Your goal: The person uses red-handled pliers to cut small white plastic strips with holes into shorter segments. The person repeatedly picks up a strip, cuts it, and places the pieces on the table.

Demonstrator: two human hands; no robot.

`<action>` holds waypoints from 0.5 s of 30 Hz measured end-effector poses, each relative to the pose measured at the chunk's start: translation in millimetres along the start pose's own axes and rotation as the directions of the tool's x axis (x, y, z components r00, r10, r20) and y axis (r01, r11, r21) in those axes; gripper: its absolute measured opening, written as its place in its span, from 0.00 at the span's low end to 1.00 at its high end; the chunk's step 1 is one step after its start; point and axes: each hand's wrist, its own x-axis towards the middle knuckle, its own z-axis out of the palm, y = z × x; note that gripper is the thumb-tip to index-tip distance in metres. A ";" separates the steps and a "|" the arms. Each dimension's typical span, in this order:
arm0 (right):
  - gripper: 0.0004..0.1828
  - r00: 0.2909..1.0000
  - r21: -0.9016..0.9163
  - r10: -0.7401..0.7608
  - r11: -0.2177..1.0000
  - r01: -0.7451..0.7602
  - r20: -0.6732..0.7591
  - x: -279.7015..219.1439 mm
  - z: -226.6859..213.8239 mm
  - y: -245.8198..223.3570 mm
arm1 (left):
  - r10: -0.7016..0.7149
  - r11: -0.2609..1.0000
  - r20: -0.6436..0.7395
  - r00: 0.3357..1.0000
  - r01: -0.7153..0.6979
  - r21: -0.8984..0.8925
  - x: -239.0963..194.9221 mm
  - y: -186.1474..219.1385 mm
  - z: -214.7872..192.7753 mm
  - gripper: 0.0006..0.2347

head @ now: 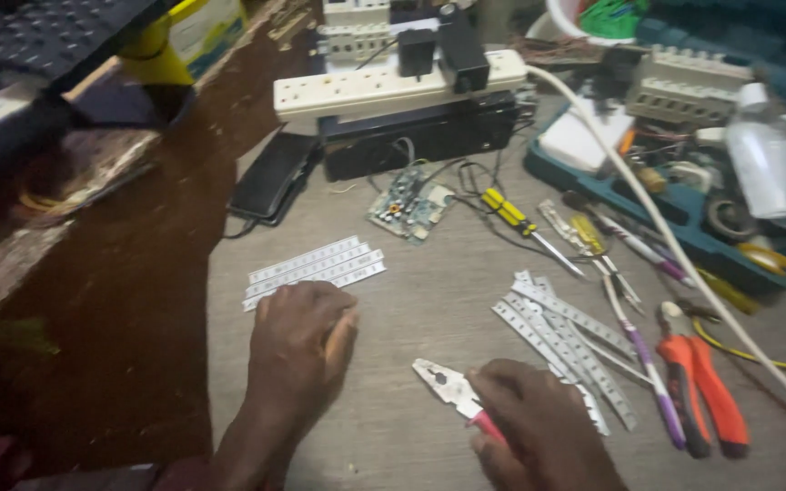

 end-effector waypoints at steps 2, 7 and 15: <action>0.33 0.999 -0.035 -0.041 0.999 0.041 -0.003 4.6 -3.0 -10.5 | 0.144 0.987 0.062 0.988 -0.139 -0.081 5.0 14.9 5.8 0.08; 0.32 0.996 -0.278 0.085 0.958 -0.073 0.031 -14.3 36.8 3.4 | 0.352 0.908 0.137 0.926 -0.301 -0.292 28.2 62.3 37.1 0.09; 0.33 1.000 -0.040 -0.014 0.999 0.014 -0.002 -46.0 45.8 30.9 | 0.463 0.884 0.514 0.722 -0.331 -0.332 61.9 104.9 70.3 0.05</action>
